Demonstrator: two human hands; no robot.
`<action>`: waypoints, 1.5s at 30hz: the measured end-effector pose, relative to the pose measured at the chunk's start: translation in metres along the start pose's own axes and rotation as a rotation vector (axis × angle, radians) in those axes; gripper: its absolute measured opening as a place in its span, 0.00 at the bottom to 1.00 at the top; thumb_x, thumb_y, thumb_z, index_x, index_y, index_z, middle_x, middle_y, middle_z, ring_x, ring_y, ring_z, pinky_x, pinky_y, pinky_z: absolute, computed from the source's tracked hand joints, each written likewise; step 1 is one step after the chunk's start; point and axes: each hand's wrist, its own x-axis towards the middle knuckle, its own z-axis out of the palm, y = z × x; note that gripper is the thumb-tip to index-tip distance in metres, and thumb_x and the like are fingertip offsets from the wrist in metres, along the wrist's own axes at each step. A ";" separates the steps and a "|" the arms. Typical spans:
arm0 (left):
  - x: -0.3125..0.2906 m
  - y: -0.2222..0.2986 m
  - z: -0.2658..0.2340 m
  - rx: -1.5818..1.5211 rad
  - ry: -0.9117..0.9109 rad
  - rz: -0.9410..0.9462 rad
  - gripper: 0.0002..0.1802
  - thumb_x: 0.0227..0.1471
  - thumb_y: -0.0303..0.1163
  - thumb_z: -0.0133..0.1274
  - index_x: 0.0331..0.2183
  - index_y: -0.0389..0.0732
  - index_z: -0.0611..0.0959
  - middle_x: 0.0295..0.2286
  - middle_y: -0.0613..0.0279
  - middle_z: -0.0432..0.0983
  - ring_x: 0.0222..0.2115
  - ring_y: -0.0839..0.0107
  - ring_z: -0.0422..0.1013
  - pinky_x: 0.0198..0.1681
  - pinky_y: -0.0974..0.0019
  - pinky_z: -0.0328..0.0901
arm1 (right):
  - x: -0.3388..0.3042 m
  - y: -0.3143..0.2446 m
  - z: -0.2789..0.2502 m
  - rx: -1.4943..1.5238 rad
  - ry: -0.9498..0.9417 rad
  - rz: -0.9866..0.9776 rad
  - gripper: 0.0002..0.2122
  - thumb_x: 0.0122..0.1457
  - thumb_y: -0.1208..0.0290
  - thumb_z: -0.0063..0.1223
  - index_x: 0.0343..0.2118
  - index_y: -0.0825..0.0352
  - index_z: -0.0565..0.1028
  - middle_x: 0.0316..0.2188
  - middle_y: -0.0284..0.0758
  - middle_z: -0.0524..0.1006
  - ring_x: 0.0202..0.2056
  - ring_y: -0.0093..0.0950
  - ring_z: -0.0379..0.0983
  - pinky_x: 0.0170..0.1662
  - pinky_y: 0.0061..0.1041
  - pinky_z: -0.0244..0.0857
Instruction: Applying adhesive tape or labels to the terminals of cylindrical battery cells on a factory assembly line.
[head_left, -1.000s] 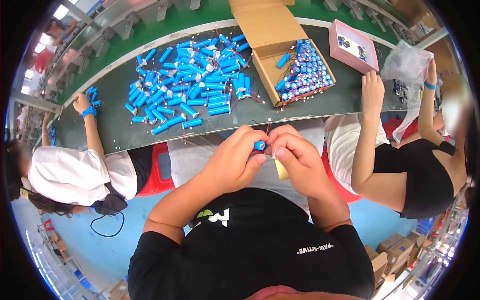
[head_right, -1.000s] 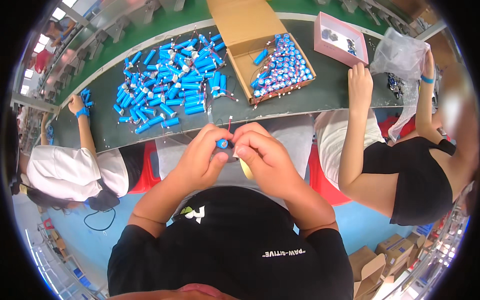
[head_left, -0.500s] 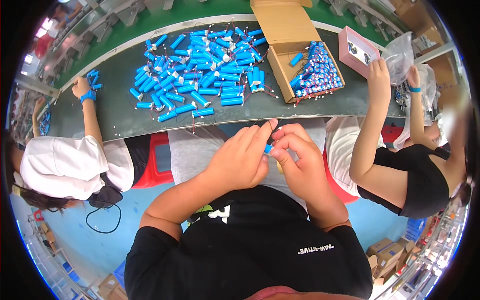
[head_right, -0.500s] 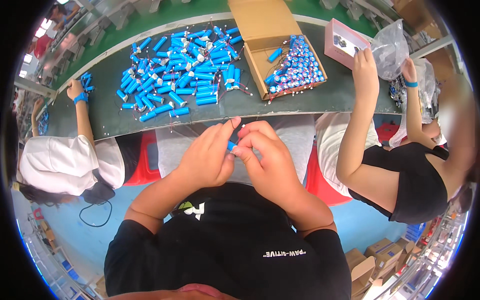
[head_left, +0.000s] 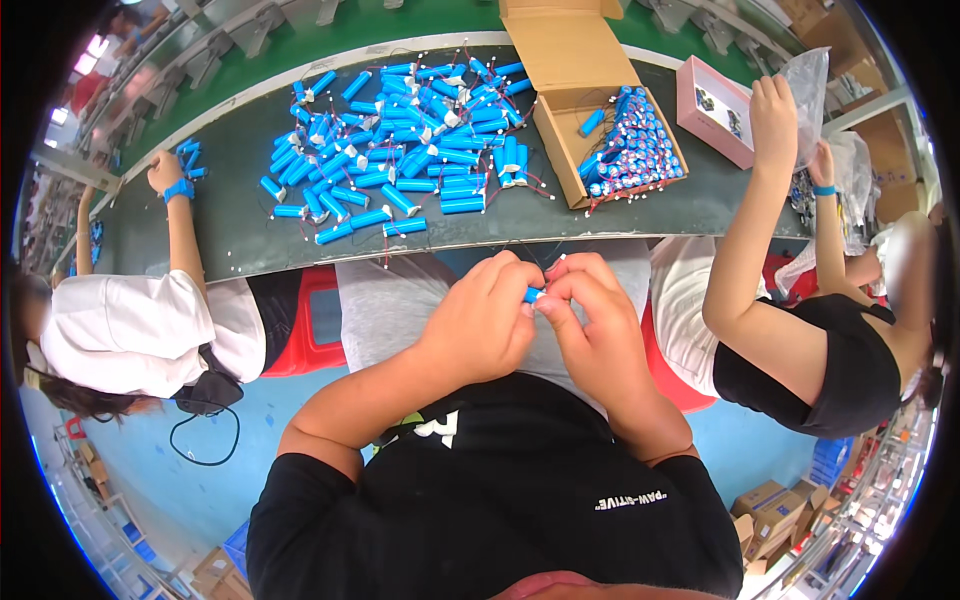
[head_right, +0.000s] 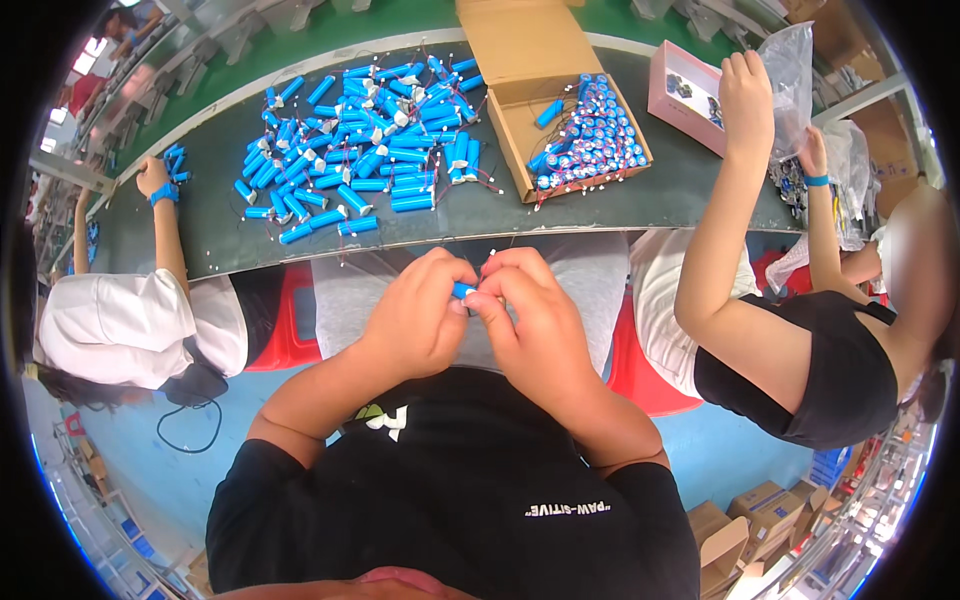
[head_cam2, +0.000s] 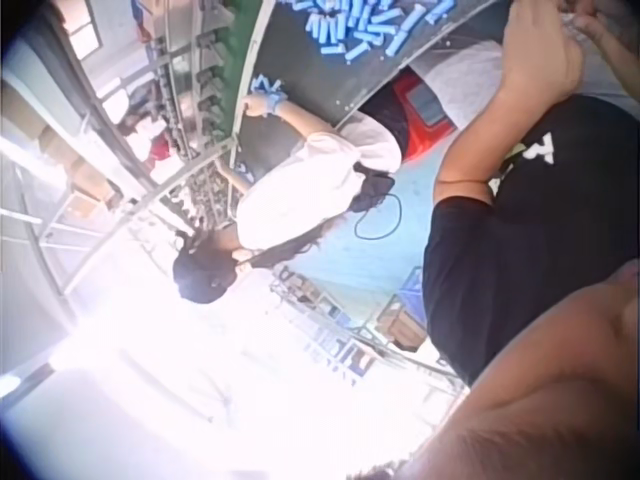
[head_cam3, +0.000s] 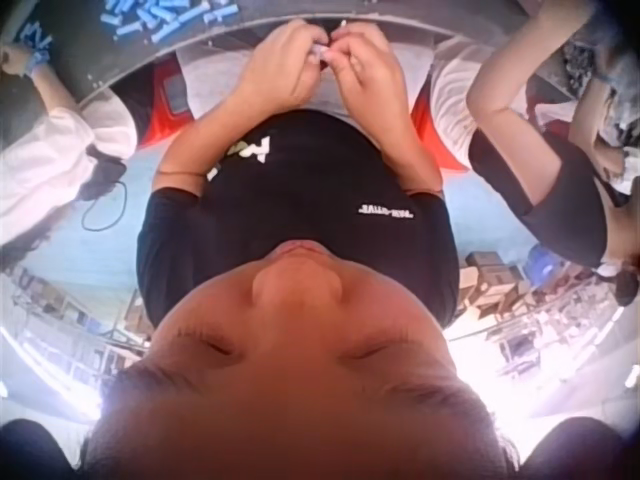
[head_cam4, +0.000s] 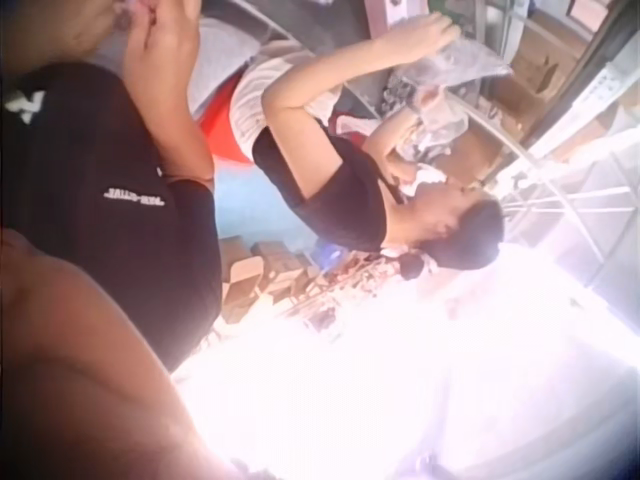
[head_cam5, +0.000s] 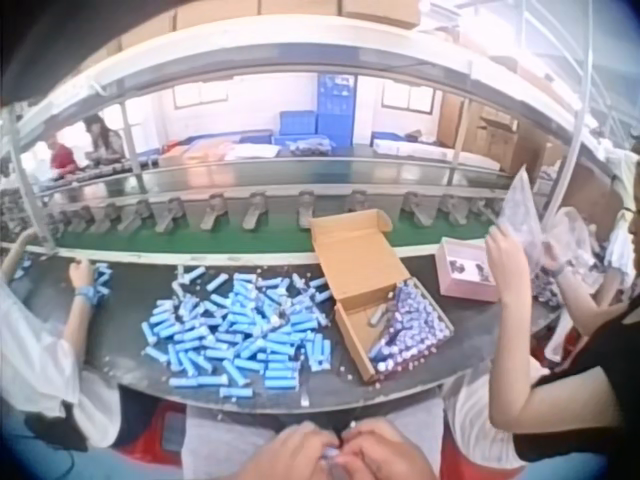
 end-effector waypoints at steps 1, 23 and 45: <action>0.001 -0.001 -0.001 -0.105 -0.026 -0.046 0.14 0.48 0.26 0.51 0.39 0.34 0.70 0.32 0.49 0.68 0.32 0.50 0.68 0.37 0.58 0.66 | 0.000 0.003 0.000 0.002 0.003 0.001 0.05 0.54 0.79 0.57 0.29 0.71 0.72 0.37 0.40 0.72 0.39 0.36 0.70 0.43 0.27 0.64; 0.012 -0.015 0.014 -0.497 0.080 0.235 0.16 0.50 0.27 0.57 0.33 0.43 0.64 0.24 0.60 0.67 0.23 0.66 0.63 0.29 0.65 0.63 | -0.007 0.050 -0.008 0.704 -0.380 0.152 0.01 0.57 0.79 0.51 0.31 0.68 0.72 0.45 0.37 0.69 0.48 0.27 0.66 0.51 0.25 0.59; 0.055 -0.090 -0.090 0.656 0.657 -0.225 0.12 0.47 0.27 0.57 0.37 0.42 0.78 0.46 0.46 0.66 0.45 0.48 0.66 0.42 0.53 0.64 | -0.029 0.096 0.033 0.945 -0.236 0.578 0.10 0.67 0.67 0.43 0.32 0.67 0.69 0.37 0.35 0.71 0.29 0.23 0.71 0.33 0.22 0.67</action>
